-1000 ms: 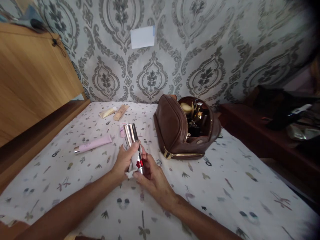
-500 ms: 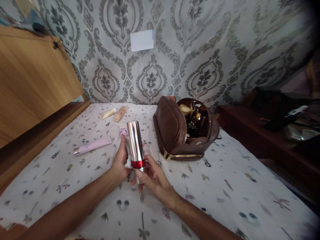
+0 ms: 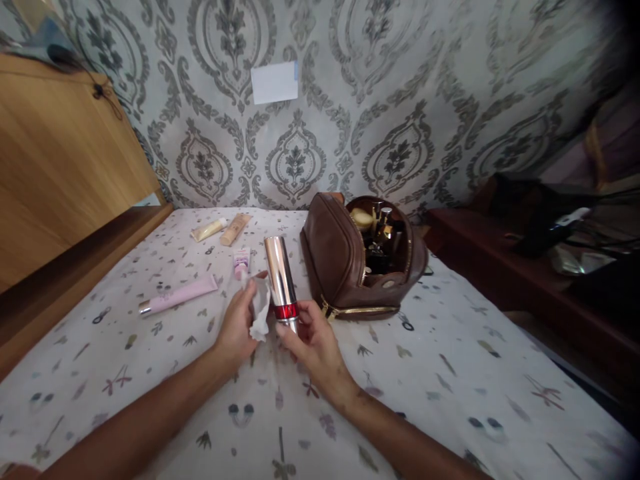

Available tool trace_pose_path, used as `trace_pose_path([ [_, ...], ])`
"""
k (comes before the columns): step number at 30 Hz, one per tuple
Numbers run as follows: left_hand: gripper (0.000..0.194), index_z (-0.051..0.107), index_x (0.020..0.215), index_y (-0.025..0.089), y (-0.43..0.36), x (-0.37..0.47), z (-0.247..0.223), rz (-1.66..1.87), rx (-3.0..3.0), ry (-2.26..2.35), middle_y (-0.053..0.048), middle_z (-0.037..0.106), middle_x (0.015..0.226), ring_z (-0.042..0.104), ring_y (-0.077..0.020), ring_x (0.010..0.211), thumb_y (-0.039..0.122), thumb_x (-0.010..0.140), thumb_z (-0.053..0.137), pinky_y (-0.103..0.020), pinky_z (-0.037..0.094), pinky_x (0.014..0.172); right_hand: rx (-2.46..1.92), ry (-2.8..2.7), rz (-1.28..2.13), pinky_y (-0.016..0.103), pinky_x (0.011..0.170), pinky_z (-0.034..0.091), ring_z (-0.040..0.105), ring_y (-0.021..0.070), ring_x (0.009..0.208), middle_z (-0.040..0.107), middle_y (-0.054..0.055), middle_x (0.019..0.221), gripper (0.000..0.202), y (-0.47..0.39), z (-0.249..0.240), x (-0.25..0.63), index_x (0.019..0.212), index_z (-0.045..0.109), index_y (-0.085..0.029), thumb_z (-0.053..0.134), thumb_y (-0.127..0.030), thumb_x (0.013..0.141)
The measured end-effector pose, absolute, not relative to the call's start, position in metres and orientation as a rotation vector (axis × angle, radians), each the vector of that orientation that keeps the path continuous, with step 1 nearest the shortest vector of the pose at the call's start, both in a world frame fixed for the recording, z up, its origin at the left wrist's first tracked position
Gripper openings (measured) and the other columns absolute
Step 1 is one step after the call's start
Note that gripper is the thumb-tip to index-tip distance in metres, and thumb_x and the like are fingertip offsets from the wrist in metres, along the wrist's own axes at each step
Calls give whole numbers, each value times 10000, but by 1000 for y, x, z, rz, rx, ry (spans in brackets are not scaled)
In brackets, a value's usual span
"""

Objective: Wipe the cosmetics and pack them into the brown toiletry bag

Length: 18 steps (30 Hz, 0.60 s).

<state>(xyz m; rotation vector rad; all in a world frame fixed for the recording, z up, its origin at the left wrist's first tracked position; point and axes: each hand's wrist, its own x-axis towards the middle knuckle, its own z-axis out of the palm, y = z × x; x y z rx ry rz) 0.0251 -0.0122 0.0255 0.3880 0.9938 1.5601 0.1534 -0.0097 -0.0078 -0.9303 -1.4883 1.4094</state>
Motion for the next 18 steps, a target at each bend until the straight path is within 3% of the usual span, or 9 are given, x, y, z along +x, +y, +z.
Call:
trace_pose_path([
  [4, 468, 676, 1001, 158, -14, 27, 31, 1546, 375, 958, -36, 710, 724, 691, -173, 631, 578, 796, 688, -264, 581, 588, -1138, -1866, 940, 266, 606, 443, 611, 176, 658, 654, -1, 794, 283, -17, -7, 155, 1006, 512, -221, 625, -242, 747],
  [8, 498, 666, 972, 172, -19, 30, 35, 1593, 441, 930, -7, 695, 719, 682, -151, 631, 485, 635, 859, -242, 581, 602, -1190, -2018, 819, 267, 557, 387, 557, 175, 580, 608, -8, 718, 226, -24, -3, 153, 947, 497, -217, 596, -232, 744],
  [13, 458, 646, 899, 175, -17, 25, 34, 1573, 416, 815, 18, 639, 682, 639, -116, 615, 501, 647, 846, -224, 572, 623, -957, -1776, 1422, 264, 584, 449, 607, 177, 692, 632, 10, 808, 339, -25, 3, 152, 1030, 455, -223, 650, -344, 781],
  [16, 422, 657, 962, 186, -14, 19, 33, 1547, 393, 819, 8, 654, 717, 656, -130, 628, 517, 732, 778, -252, 587, 631, -653, -1519, 1873, 248, 524, 465, 637, 166, 682, 641, 27, 880, 408, -20, 1, 152, 1099, 413, -230, 580, -512, 856],
  [18, 397, 659, 1013, 194, -13, 16, 35, 1563, 346, 872, -6, 679, 753, 684, -151, 656, 513, 788, 729, -276, 600, 636, -627, -1445, 1948, 232, 480, 441, 630, 155, 642, 627, 14, 865, 442, -17, -2, 152, 1091, 419, -231, 597, -548, 840],
])
